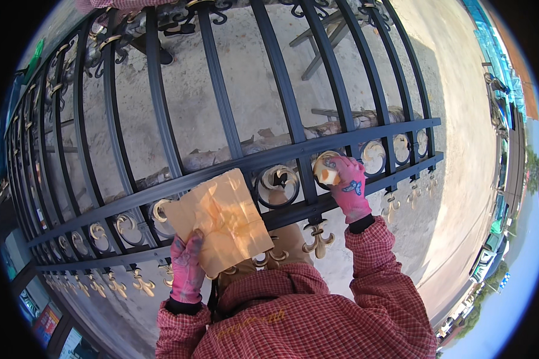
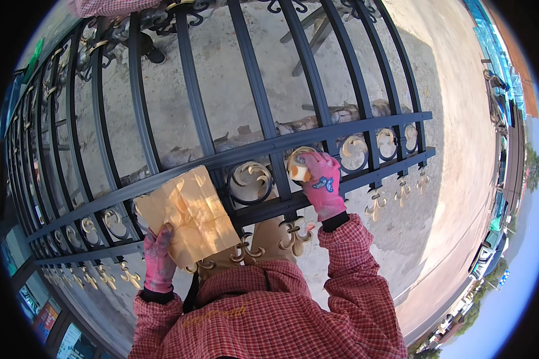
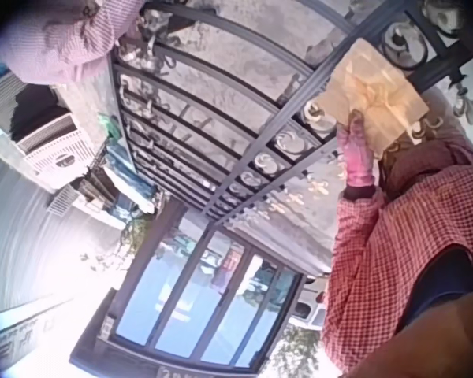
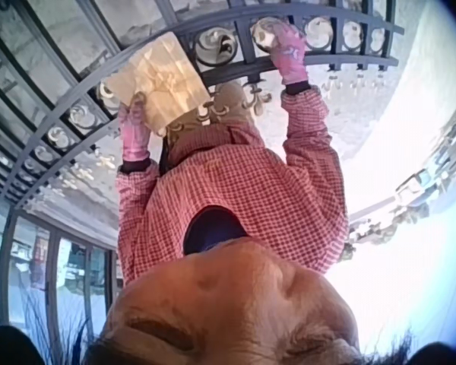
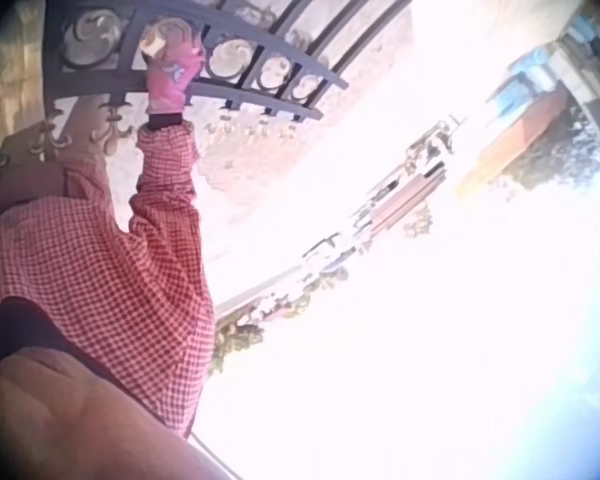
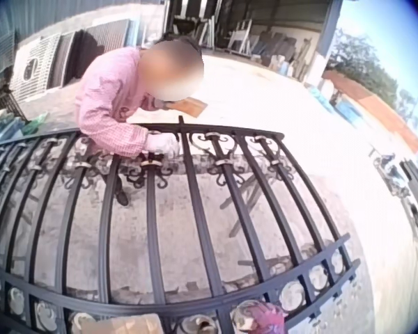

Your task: The person applies gold paint to the decorative fleur-de-lis elements on a black metal gate using a small brush. They hold a gold paint sheet in the left hand and repeatedly dip the brush into a small container to continue painting the ornamental details.

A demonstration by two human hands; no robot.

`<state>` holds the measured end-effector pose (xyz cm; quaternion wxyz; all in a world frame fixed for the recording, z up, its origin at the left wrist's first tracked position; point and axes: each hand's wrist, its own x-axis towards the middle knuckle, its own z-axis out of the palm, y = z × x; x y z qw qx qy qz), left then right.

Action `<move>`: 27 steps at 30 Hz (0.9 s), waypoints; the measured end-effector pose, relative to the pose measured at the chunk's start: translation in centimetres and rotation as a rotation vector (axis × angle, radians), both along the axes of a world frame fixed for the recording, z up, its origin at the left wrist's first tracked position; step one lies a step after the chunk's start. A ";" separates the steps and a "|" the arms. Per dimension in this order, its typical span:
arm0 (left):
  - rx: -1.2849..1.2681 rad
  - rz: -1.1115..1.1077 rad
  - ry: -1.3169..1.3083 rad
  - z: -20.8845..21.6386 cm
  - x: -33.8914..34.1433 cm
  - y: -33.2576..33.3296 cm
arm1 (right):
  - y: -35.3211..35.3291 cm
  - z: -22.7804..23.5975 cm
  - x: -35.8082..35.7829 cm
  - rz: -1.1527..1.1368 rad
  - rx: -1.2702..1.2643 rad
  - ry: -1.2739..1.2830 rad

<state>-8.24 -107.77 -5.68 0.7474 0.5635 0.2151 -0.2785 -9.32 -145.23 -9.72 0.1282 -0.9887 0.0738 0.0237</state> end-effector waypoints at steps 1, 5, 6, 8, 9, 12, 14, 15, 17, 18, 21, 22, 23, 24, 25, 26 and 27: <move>0.005 0.004 0.003 0.2 0.0 -0.1 | 0.2 0.1 0.0 0.052 -0.002 0.052; 0.013 0.032 0.017 0.3 0.2 -0.5 | -0.3 0.5 0.1 -0.105 0.081 -0.090; 0.014 0.037 0.015 0.3 0.2 -0.5 | -0.1 0.7 -0.1 -0.087 0.117 -0.057; 0.011 0.046 0.012 0.0 0.2 -0.5 | 0.2 0.7 -0.4 -0.030 0.024 0.076; 0.012 0.027 0.013 -0.1 0.1 -0.4 | 0.0 0.2 -0.5 -0.041 0.013 0.054; 0.009 0.006 0.012 -0.2 0.0 0.0 | -0.7 -0.3 -0.9 -0.129 0.125 -0.082; -0.010 0.033 0.006 0.0 0.1 -0.4 | -0.2 -0.1 -0.9 -0.056 0.051 0.014; -0.003 0.023 0.003 -0.1 0.1 -0.4 | 0.0 0.1 -0.9 -0.020 0.013 0.061; 0.014 0.007 -0.002 -0.1 0.1 -0.3 | 0.2 0.3 -1.1 -0.157 0.048 -0.011; 0.005 0.042 0.012 0.2 0.2 -0.7 | 0.3 0.4 -1.1 -0.212 0.097 -0.038; -0.028 0.093 0.041 0.8 0.6 -1.5 | 0.6 -0.1 -0.9 -0.243 0.077 -0.064; -0.037 0.082 0.041 0.5 0.5 -1.3 | 0.6 -0.1 -0.5 -0.257 0.050 -0.046; -0.043 0.079 0.036 0.4 0.5 -1.2 | 0.6 -0.1 0.0 -0.264 0.028 -0.031; -0.028 0.083 0.030 0.4 0.5 -1.2 | 0.6 0.1 -0.2 -0.296 0.001 -0.054; -0.014 0.087 0.025 0.6 0.6 -1.4 | 0.6 0.2 -0.1 -0.349 0.078 -0.056; 0.001 0.088 0.024 0.7 0.5 -1.4 | 0.6 0.5 -0.2 -0.405 0.156 -0.055; -0.007 0.065 0.027 0.6 0.5 -1.2 | 0.7 0.8 -0.1 -0.461 0.235 -0.053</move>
